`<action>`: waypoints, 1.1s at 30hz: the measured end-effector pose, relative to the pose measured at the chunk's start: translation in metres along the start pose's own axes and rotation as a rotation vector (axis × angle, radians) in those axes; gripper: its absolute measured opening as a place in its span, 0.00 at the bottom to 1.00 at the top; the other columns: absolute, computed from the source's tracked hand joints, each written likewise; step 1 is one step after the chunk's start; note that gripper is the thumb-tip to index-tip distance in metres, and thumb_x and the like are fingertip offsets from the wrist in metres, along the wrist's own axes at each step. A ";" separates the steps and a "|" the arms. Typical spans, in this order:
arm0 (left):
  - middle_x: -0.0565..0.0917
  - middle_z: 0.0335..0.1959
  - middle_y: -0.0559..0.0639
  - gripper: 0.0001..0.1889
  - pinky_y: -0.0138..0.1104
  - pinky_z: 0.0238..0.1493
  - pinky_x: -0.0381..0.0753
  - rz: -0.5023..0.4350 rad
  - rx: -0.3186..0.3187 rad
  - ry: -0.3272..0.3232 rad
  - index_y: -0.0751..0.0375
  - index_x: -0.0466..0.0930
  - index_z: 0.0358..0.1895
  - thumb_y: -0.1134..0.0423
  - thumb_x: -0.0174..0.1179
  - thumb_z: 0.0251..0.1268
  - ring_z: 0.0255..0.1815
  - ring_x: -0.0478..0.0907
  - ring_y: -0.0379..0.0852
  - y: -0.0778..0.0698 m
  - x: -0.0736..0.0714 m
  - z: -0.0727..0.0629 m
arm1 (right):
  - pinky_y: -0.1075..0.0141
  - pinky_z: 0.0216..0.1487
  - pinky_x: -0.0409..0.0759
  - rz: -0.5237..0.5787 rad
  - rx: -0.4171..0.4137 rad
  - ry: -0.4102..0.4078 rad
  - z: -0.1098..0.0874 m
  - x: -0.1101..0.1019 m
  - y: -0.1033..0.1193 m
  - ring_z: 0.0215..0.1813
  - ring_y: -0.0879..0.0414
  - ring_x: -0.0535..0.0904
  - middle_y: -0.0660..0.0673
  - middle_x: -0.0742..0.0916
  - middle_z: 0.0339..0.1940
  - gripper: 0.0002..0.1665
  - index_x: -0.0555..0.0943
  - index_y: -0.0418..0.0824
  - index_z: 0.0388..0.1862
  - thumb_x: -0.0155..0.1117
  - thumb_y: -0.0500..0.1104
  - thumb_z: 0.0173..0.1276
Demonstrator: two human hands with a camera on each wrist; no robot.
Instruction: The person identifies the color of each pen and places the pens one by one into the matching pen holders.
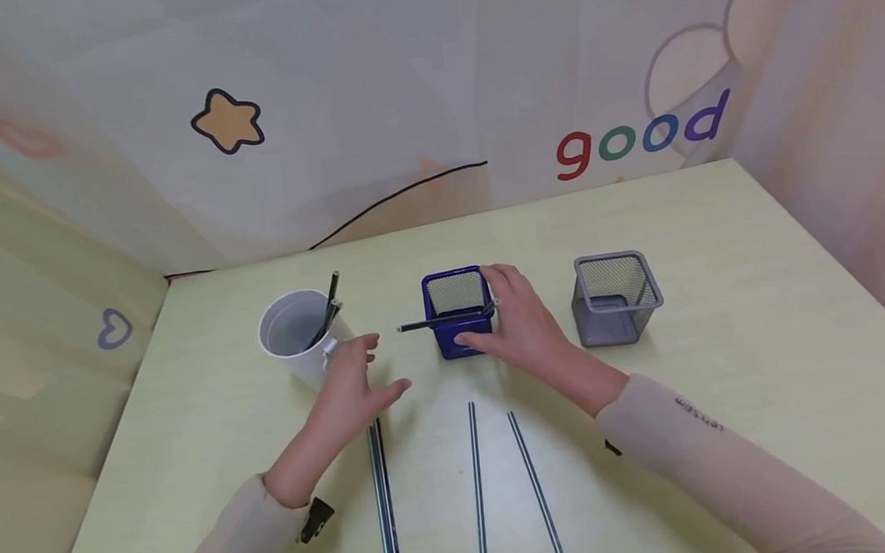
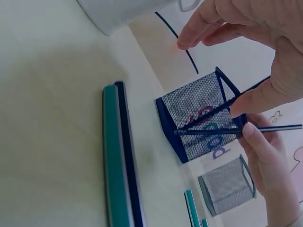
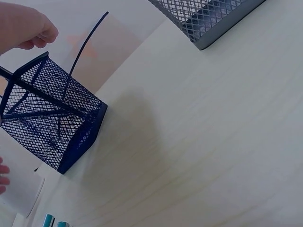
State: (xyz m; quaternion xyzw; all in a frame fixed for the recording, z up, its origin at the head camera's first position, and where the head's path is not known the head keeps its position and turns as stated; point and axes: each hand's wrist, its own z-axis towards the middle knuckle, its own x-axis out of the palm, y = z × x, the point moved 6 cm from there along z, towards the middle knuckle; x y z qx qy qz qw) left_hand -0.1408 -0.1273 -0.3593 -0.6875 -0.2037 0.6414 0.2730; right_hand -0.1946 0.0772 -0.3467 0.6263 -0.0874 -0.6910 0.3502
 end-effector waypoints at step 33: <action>0.70 0.35 0.62 0.20 0.41 0.34 0.75 0.132 -0.143 0.111 0.79 0.70 0.42 0.70 0.68 0.51 0.31 0.67 0.51 0.024 0.024 -0.051 | 0.47 0.66 0.67 -0.018 -0.113 0.045 0.009 0.003 0.003 0.66 0.37 0.63 0.28 0.67 0.65 0.53 0.60 0.23 0.66 0.76 0.50 0.52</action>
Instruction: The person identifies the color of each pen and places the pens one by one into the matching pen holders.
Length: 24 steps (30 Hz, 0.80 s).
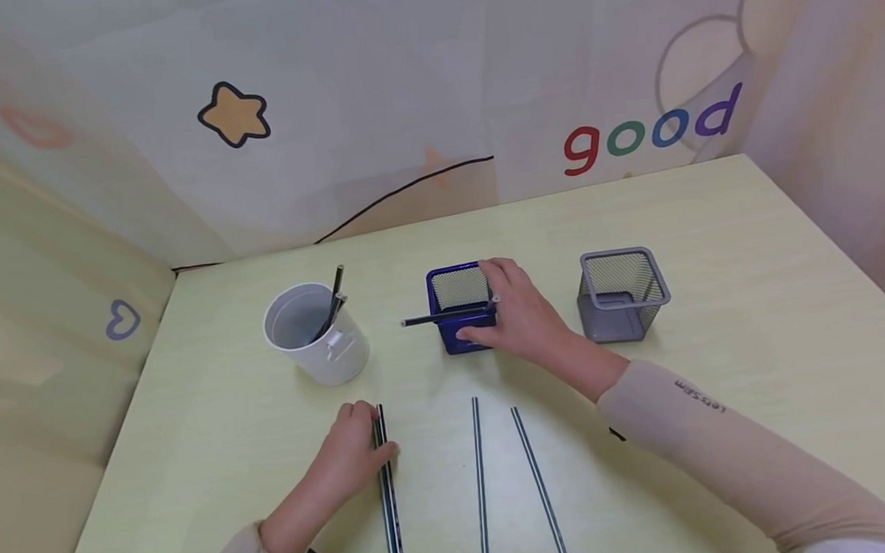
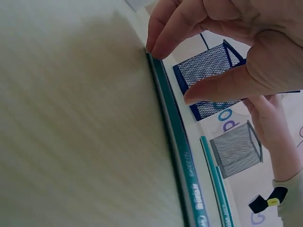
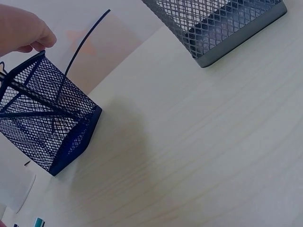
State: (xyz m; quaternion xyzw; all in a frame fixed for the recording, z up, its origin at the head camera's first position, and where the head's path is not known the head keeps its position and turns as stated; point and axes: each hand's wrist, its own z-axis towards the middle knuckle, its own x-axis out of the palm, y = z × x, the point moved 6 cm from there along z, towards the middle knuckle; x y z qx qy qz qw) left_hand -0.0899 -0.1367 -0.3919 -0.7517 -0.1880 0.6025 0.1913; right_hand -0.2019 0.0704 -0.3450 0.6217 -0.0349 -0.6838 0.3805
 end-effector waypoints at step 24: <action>0.74 0.22 0.58 0.06 0.38 0.22 0.75 0.142 -0.006 -0.058 0.72 0.71 0.28 0.74 0.59 0.55 0.21 0.72 0.48 -0.003 0.003 0.006 | 0.47 0.67 0.68 0.016 0.022 0.019 0.006 -0.001 0.000 0.67 0.38 0.64 0.29 0.66 0.66 0.55 0.59 0.26 0.68 0.76 0.51 0.52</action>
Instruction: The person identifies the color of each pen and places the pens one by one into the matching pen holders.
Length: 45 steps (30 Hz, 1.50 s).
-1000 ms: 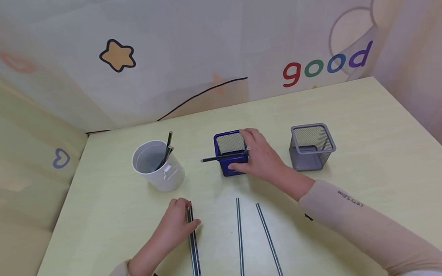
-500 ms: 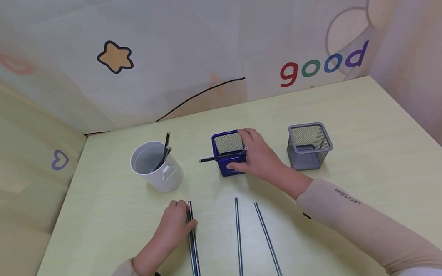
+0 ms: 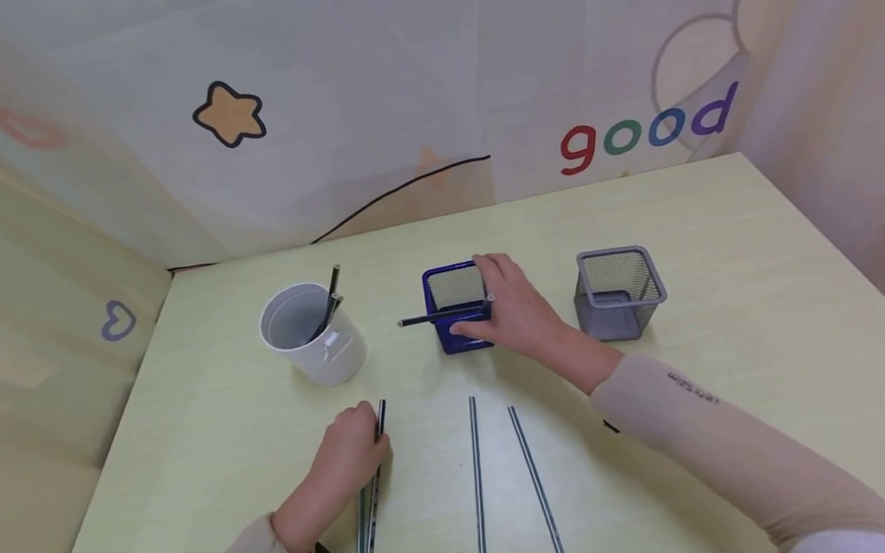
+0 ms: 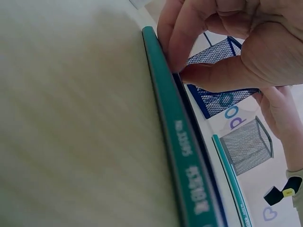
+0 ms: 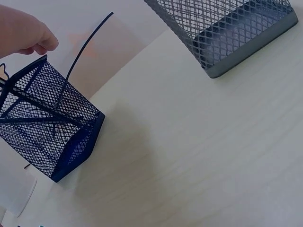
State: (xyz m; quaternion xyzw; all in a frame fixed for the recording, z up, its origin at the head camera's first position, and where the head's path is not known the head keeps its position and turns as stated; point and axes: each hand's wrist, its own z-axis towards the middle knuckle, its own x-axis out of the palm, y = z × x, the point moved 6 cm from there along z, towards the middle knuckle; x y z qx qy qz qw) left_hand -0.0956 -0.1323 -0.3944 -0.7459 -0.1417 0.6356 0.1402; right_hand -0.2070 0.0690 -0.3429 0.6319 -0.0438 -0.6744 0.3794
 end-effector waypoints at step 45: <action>0.68 0.24 0.56 0.07 0.34 0.21 0.66 -0.119 -0.128 0.141 0.71 0.68 0.29 0.75 0.58 0.50 0.23 0.67 0.50 0.003 0.012 0.006 | 0.45 0.67 0.66 0.091 0.042 -0.025 0.003 -0.002 0.000 0.66 0.37 0.63 0.28 0.67 0.64 0.52 0.61 0.24 0.66 0.76 0.49 0.53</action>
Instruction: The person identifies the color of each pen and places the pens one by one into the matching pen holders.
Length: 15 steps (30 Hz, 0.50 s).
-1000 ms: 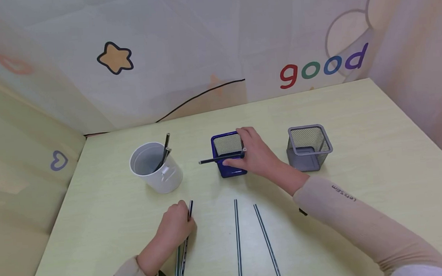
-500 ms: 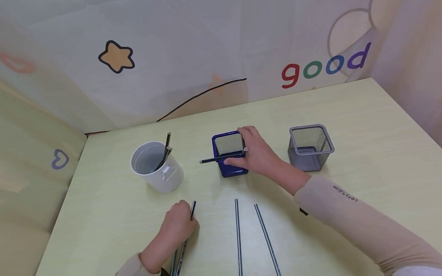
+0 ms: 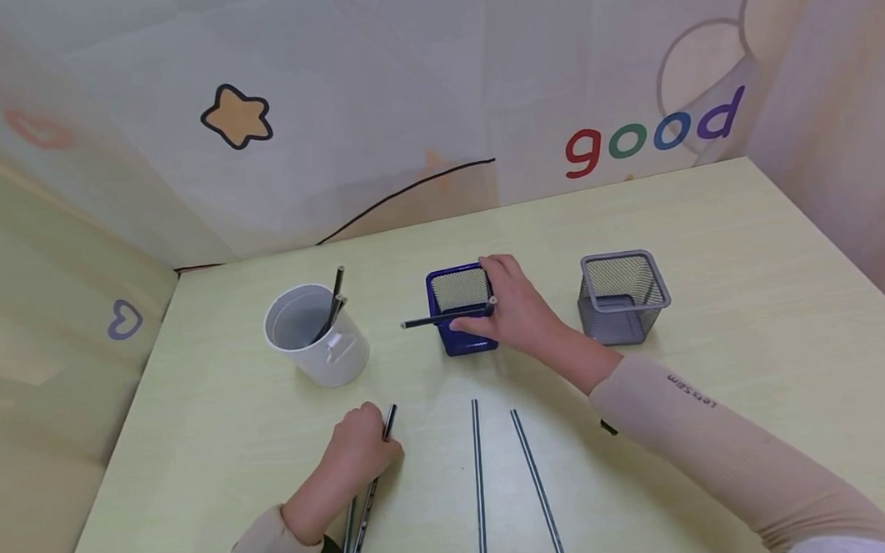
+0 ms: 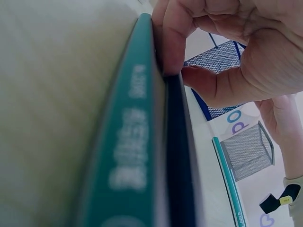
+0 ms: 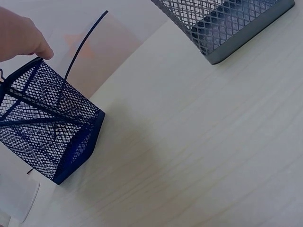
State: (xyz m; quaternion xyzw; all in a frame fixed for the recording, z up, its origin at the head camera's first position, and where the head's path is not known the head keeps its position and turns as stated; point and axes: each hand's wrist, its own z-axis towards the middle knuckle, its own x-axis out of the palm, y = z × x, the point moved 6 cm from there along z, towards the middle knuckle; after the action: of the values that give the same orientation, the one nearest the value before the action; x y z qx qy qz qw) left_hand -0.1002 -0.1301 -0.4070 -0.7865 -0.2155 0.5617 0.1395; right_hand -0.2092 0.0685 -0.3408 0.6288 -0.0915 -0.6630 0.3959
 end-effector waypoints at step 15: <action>0.66 0.19 0.53 0.08 0.32 0.17 0.61 -0.051 0.042 -0.038 0.66 0.66 0.25 0.74 0.57 0.44 0.18 0.63 0.47 -0.001 -0.002 -0.003 | 0.45 0.67 0.66 -0.006 0.020 0.002 0.000 0.003 -0.002 0.67 0.37 0.63 0.29 0.67 0.66 0.53 0.60 0.25 0.67 0.76 0.50 0.52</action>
State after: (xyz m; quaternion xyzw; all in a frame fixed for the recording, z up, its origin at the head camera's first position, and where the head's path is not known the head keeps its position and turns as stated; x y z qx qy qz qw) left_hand -0.0982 -0.1299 -0.4034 -0.7669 -0.2261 0.5771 0.1662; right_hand -0.2097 0.0677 -0.3445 0.6337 -0.0956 -0.6624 0.3879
